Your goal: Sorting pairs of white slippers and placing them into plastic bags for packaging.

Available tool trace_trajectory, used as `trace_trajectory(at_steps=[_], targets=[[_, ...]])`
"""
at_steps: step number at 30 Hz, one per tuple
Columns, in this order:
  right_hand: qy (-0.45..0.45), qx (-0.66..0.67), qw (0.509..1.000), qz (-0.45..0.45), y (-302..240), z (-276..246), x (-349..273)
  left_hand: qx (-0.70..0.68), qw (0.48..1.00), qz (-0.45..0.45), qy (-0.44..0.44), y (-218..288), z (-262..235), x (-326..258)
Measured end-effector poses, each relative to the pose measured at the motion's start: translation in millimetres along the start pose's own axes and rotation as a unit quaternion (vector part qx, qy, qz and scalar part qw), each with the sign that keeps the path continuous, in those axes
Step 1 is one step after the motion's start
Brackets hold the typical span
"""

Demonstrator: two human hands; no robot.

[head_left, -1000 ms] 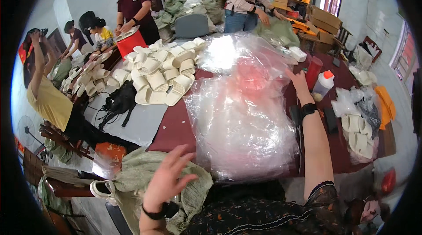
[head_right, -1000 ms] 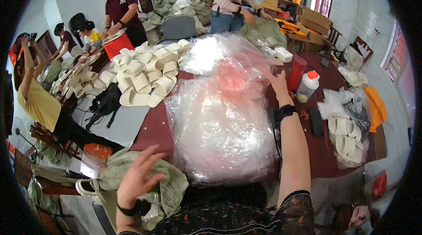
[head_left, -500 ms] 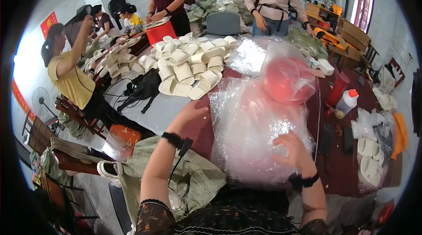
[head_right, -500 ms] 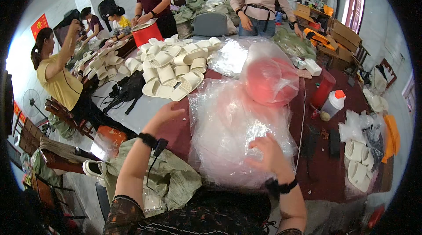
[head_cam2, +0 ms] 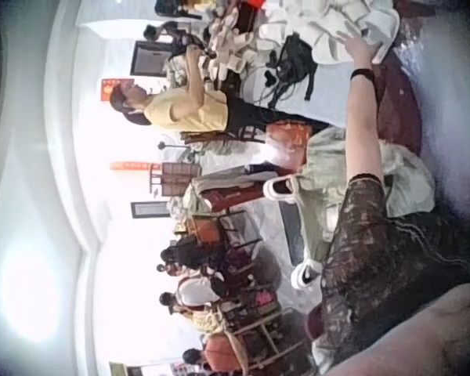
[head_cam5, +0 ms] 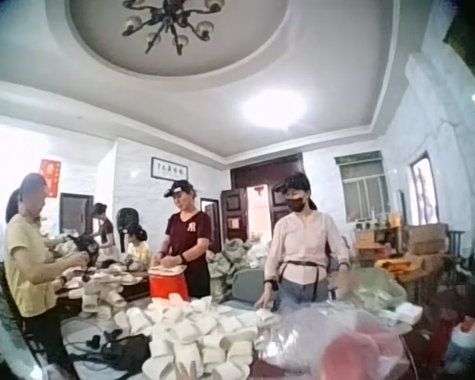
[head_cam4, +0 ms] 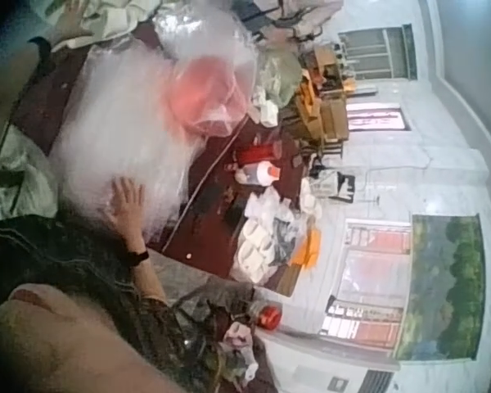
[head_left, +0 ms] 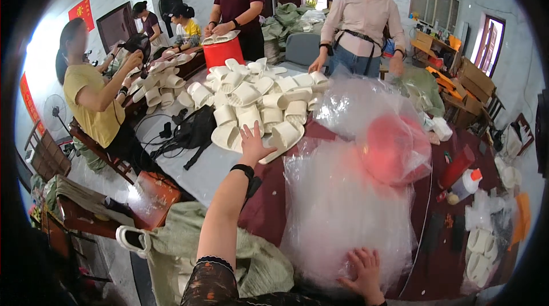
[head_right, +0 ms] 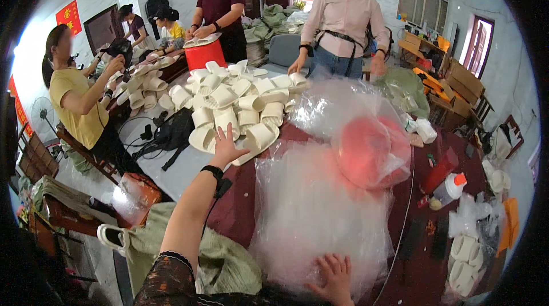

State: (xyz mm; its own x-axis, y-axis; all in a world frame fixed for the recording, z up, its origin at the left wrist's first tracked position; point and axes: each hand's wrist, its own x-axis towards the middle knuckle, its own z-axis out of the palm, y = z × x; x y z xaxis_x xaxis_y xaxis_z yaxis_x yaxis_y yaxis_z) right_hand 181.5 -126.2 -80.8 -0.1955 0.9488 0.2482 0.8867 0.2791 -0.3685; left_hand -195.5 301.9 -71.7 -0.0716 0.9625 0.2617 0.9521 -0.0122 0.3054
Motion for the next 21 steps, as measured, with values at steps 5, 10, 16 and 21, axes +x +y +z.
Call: trace_trajectory(at_steps=[5,10,16,21], targets=[[-0.024,0.039,0.999,-0.025,-2,-3,9,0.007,0.988,0.020,0.155,-53,28,80],[-0.024,0.011,1.000,0.017,-3,-6,1,0.003,0.999,-0.042,0.018,30,21,133],[-0.038,0.030,0.998,0.041,3,-2,3,0.004,0.987,-0.156,-0.048,11,18,166],[-0.019,0.031,0.999,0.016,9,9,-2,0.108,0.969,-0.214,-0.052,43,16,161]])
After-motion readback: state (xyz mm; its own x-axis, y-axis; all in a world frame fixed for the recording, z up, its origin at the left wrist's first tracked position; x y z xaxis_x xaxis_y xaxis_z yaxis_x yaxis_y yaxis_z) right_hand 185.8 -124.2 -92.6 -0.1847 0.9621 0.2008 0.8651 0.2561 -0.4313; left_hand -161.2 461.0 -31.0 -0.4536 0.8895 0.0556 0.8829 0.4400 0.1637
